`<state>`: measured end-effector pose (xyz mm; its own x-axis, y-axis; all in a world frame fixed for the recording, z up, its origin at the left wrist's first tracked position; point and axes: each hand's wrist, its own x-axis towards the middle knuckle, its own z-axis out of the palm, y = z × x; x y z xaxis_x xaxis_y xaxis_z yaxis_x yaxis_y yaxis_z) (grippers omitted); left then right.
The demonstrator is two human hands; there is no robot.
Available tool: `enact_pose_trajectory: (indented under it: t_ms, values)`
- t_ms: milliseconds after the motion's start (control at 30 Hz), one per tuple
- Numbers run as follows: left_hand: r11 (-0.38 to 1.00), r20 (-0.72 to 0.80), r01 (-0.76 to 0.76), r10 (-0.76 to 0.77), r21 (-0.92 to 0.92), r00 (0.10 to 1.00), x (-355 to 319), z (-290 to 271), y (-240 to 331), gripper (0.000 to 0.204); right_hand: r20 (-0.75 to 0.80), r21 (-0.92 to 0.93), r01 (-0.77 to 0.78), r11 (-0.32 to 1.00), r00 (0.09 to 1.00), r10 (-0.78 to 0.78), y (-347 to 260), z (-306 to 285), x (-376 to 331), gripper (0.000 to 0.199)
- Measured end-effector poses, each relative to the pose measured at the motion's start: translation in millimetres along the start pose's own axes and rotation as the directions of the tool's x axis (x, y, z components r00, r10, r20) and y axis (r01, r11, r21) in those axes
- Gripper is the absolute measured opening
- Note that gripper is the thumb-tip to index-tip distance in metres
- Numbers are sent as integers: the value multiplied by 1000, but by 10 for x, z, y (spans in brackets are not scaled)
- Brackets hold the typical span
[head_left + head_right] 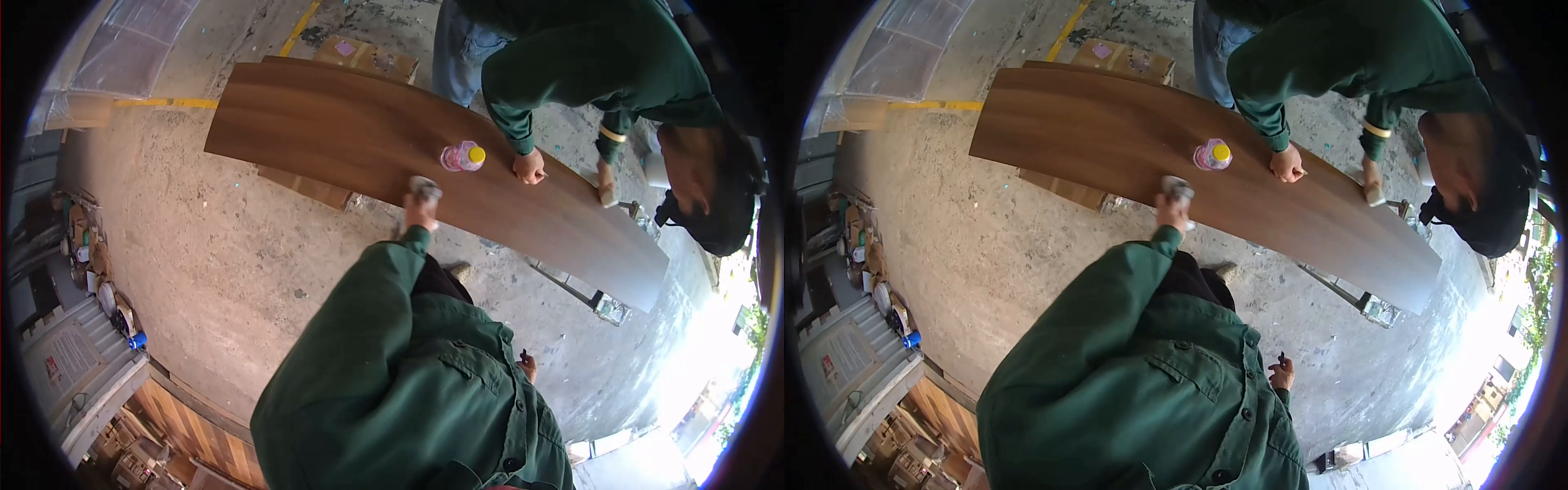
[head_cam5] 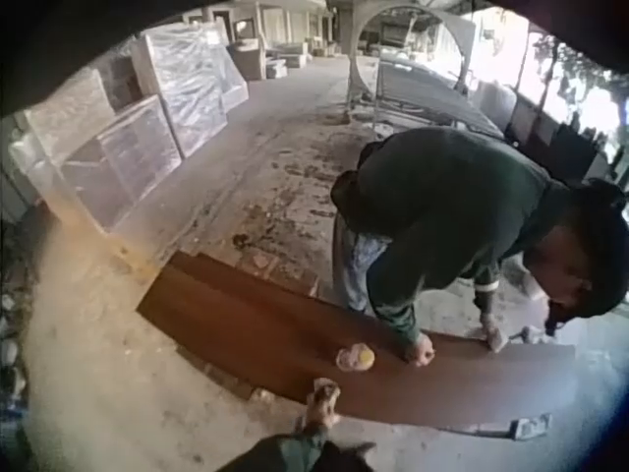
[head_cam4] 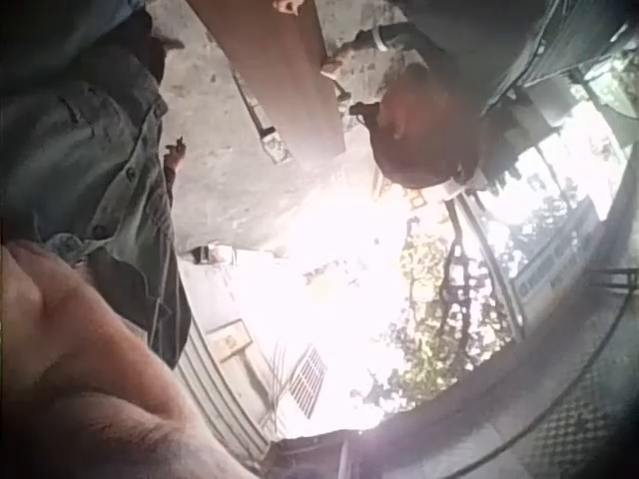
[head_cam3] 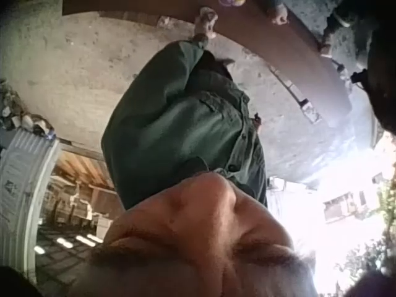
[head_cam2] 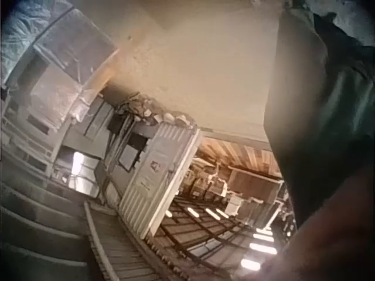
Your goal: Clean a wood panel with a solution and cloth, then use a small tool to scrape the edges.
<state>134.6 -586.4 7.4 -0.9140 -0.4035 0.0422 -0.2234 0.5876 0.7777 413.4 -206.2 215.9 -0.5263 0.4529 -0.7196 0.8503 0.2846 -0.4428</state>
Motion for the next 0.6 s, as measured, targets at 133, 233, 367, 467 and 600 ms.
enact_pose_trajectory:
  t_ms: [133,233,367,467,600]
  values:
    - [988,445,-77,9,135,896,-334,169,471,39,-22,-10,87,996,996,-87,97,-190,68,31]
    - [974,508,158,-221,164,832,-182,-27,72,49,-93,73,44,996,995,-37,-143,-258,160,29]
    - [772,214,524,-478,-360,852,231,-682,-764,65,-92,-49,72,996,993,-77,-444,-179,300,32]
    - [645,86,455,-518,-614,851,670,-1201,-484,51,-119,-69,78,995,989,-85,-445,-161,228,31]
    - [779,2,166,-210,605,978,542,-1304,-791,43,-75,33,146,989,987,-143,-401,93,123,29]
